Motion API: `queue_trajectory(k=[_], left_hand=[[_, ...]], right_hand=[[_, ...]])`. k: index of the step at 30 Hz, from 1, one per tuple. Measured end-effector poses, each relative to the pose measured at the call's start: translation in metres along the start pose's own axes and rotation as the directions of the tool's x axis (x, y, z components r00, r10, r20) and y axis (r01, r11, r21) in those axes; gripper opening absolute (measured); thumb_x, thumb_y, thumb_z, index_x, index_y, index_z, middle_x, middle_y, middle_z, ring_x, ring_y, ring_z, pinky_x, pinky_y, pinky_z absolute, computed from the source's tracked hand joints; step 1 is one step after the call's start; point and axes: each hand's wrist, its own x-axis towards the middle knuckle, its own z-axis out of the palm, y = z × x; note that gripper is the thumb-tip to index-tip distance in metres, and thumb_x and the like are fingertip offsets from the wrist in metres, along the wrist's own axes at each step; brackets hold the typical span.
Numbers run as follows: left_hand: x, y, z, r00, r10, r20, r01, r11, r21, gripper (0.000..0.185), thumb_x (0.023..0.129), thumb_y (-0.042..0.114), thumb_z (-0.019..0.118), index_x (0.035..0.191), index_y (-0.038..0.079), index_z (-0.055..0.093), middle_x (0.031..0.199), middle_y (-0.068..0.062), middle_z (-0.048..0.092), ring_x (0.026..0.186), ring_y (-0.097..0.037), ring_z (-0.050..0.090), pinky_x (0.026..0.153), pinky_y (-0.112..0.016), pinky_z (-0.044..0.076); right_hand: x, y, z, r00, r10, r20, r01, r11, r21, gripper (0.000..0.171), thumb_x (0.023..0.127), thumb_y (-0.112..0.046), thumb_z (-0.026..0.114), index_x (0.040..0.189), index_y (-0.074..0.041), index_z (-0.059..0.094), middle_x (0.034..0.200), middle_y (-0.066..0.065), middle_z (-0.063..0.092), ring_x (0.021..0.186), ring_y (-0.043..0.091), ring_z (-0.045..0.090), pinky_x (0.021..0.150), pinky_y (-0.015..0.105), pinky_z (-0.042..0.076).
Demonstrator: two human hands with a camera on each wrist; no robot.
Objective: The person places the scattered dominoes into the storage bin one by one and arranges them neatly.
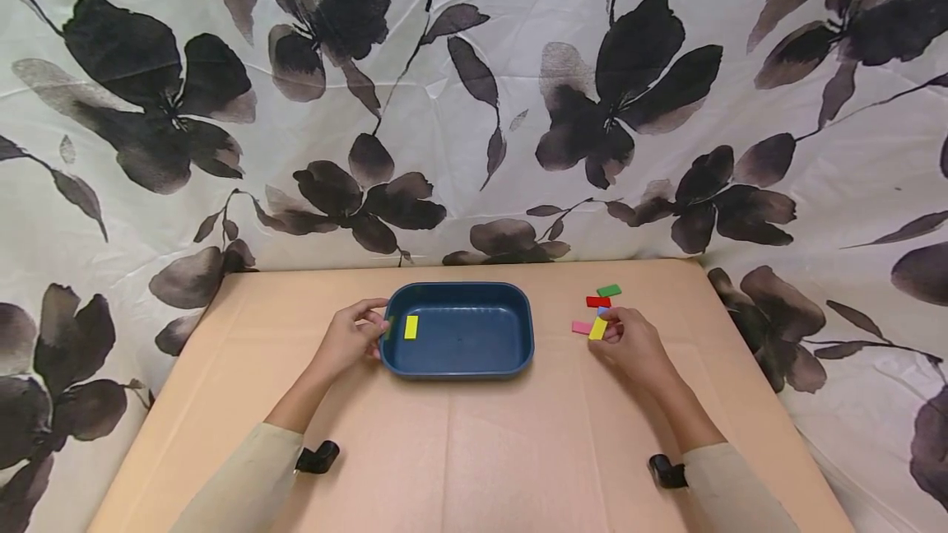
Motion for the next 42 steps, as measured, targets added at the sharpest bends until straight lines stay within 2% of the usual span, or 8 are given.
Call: queue_trajectory(k=[4, 12, 21, 28, 34, 42], left_hand=[[0.001, 0.0, 0.0, 1.0, 0.004, 0.002, -0.004, 1.0, 0.007, 0.04, 0.098, -0.002, 0.065, 0.138, 0.001, 0.061, 0.098, -0.015, 0.057, 0.057, -0.013, 0.058, 0.052, -0.038, 0.064], [0.0, -0.001, 0.0, 1.0, 0.001, -0.004, -0.001, 1.0, 0.018, 0.041, 0.098, -0.002, 0.064, 0.138, 0.002, 0.06, 0.097, -0.013, 0.057, 0.057, -0.016, 0.059, 0.054, -0.045, 0.065], [-0.001, -0.003, 0.0, 1.0, 0.002, 0.002, -0.002, 1.0, 0.017, 0.042, 0.097, -0.002, 0.065, 0.139, 0.003, 0.061, 0.097, -0.013, 0.057, 0.057, -0.018, 0.059, 0.055, -0.044, 0.065], [-0.001, -0.002, 0.0, 1.0, -0.003, -0.009, 0.003, 1.0, 0.013, 0.042, 0.097, -0.001, 0.066, 0.138, 0.003, 0.061, 0.097, -0.012, 0.057, 0.056, -0.017, 0.059, 0.055, -0.045, 0.065], [0.003, -0.001, 0.003, 1.0, -0.003, -0.022, 0.003, 1.0, 0.017, 0.042, 0.098, -0.002, 0.065, 0.139, 0.002, 0.061, 0.097, -0.013, 0.058, 0.056, -0.015, 0.059, 0.054, -0.043, 0.064], [0.007, -0.002, 0.006, 1.0, 0.004, -0.029, -0.003, 1.0, 0.017, 0.041, 0.098, -0.003, 0.065, 0.138, 0.002, 0.06, 0.096, -0.013, 0.057, 0.057, -0.016, 0.059, 0.052, -0.038, 0.064]], right_hand=[[0.002, -0.007, -0.001, 0.999, -0.038, -0.015, 0.038, 0.999, 0.003, 0.052, 0.084, -0.013, 0.087, 0.126, 0.004, 0.062, 0.111, 0.018, 0.06, 0.093, 0.027, 0.063, 0.07, 0.01, 0.054], [0.005, -0.021, 0.0, 0.999, -0.026, -0.025, 0.026, 1.0, 0.001, 0.053, 0.085, -0.014, 0.085, 0.128, 0.003, 0.06, 0.112, 0.018, 0.061, 0.095, 0.028, 0.062, 0.072, 0.009, 0.054], [0.011, -0.039, 0.0, 0.988, -0.149, -0.038, 0.15, 0.989, 0.013, 0.05, 0.081, -0.011, 0.088, 0.124, 0.0, 0.065, 0.102, 0.012, 0.064, 0.086, 0.019, 0.065, 0.071, 0.009, 0.054], [0.022, -0.06, 0.002, 0.98, -0.195, -0.036, 0.197, 0.98, 0.035, 0.047, 0.081, -0.011, 0.089, 0.121, -0.002, 0.066, 0.102, 0.011, 0.064, 0.085, 0.019, 0.066, 0.071, 0.01, 0.054], [0.038, -0.084, 0.005, 0.964, -0.265, -0.015, 0.265, 0.959, 0.097, 0.047, 0.079, -0.007, 0.089, 0.119, 0.0, 0.065, 0.104, 0.014, 0.063, 0.087, 0.023, 0.066, 0.073, 0.013, 0.056], [0.052, -0.113, 0.016, 0.954, -0.293, 0.055, 0.286, 0.952, 0.111, 0.049, 0.08, -0.009, 0.089, 0.123, -0.003, 0.065, 0.106, 0.011, 0.063, 0.089, 0.021, 0.065, 0.077, 0.019, 0.06]])
